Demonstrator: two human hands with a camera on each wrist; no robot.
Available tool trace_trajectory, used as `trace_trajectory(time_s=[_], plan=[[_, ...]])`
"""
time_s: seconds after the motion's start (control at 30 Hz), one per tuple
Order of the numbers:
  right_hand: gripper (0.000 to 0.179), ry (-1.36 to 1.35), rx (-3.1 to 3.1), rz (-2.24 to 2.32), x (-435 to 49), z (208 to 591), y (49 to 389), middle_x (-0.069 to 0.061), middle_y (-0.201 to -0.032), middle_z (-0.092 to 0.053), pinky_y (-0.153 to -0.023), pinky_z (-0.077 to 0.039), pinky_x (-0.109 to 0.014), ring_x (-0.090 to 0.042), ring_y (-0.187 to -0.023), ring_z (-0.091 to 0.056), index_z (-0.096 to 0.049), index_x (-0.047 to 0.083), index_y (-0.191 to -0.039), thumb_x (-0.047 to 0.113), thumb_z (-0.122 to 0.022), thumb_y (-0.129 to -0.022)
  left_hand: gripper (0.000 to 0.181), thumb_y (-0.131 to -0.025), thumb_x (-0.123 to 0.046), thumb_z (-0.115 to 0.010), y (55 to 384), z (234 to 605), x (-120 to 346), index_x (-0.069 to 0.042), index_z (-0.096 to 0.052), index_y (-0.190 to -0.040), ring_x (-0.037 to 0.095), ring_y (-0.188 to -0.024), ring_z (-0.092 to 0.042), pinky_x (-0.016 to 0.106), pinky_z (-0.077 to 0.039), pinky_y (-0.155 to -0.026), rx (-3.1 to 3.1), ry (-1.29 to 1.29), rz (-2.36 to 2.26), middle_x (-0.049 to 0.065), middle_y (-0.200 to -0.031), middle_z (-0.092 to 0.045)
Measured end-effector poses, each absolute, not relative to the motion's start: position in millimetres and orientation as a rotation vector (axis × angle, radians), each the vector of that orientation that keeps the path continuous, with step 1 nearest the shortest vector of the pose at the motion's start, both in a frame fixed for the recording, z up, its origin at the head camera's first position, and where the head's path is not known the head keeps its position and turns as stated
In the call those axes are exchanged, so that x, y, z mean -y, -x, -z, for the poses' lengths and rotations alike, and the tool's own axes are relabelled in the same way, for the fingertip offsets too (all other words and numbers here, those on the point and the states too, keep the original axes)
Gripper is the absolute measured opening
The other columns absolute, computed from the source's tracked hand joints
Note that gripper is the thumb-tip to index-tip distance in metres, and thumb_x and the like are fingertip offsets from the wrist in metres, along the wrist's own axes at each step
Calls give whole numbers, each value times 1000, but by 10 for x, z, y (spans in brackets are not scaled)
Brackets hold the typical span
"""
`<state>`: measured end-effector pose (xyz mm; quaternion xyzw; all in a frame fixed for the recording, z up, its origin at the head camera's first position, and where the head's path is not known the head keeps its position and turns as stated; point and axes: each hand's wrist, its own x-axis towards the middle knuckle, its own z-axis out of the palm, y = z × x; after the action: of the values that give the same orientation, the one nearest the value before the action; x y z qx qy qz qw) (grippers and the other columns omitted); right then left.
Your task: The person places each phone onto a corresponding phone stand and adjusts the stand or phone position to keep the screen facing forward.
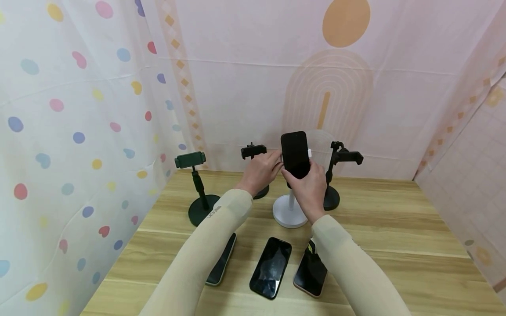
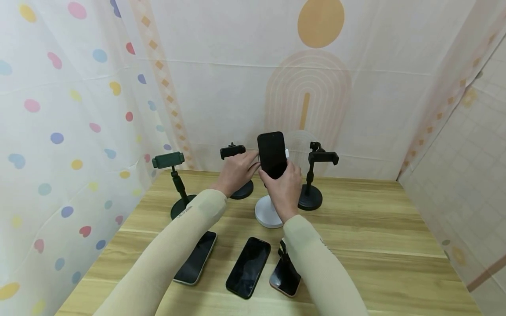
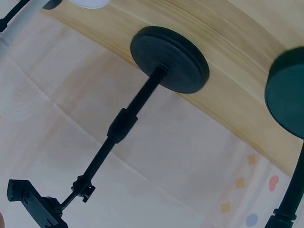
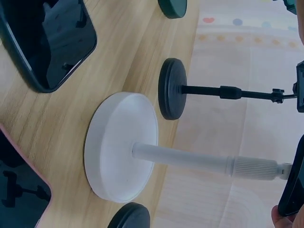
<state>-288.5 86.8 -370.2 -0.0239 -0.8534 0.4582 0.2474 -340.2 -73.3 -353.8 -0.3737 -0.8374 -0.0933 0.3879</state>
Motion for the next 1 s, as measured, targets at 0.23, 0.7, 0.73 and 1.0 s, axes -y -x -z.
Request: trace_trajectory(time_s=[0.23,0.7,0.73,1.0], plan=[[85,73,2305,-1231,-822,3730,2896,-21,-122,-54,-92,-44,-50,-35,-108,-51,-49,-2,-140,52,-78,-81,29,-95,-13,-70,3427,3589,773,2,-62,-118,20,-86,-68,30,-55,-78,2022,957,141,11,-108,-68],[86,103,2272,-1164,-784,3755,2869,-24,-124,-54,-95,-43,-51,-38,-111,-51,-49,-4,-139,49,-81,-79,28,-92,-15,-73,3390,3620,807,2,-63,-113,19,-74,-66,27,-55,-70,1906,948,35,9,-100,-67],[87,104,2275,-1154,-786,3756,2868,-24,-125,-53,-95,-43,-51,-38,-112,-51,-49,-4,-139,49,-81,-79,29,-92,-15,-73,3385,3618,809,2,-63,-113,19,-74,-67,27,-55,-71,1902,954,34,9,-100,-68],[96,104,2328,-1184,-817,3748,2844,-26,-132,-46,-102,-40,-50,-38,-120,-47,-41,-6,-144,52,-81,-78,40,-96,-15,-67,3290,3577,782,3,-59,-130,23,-96,-70,30,-55,-83,2157,957,290,14,-120,-68]])
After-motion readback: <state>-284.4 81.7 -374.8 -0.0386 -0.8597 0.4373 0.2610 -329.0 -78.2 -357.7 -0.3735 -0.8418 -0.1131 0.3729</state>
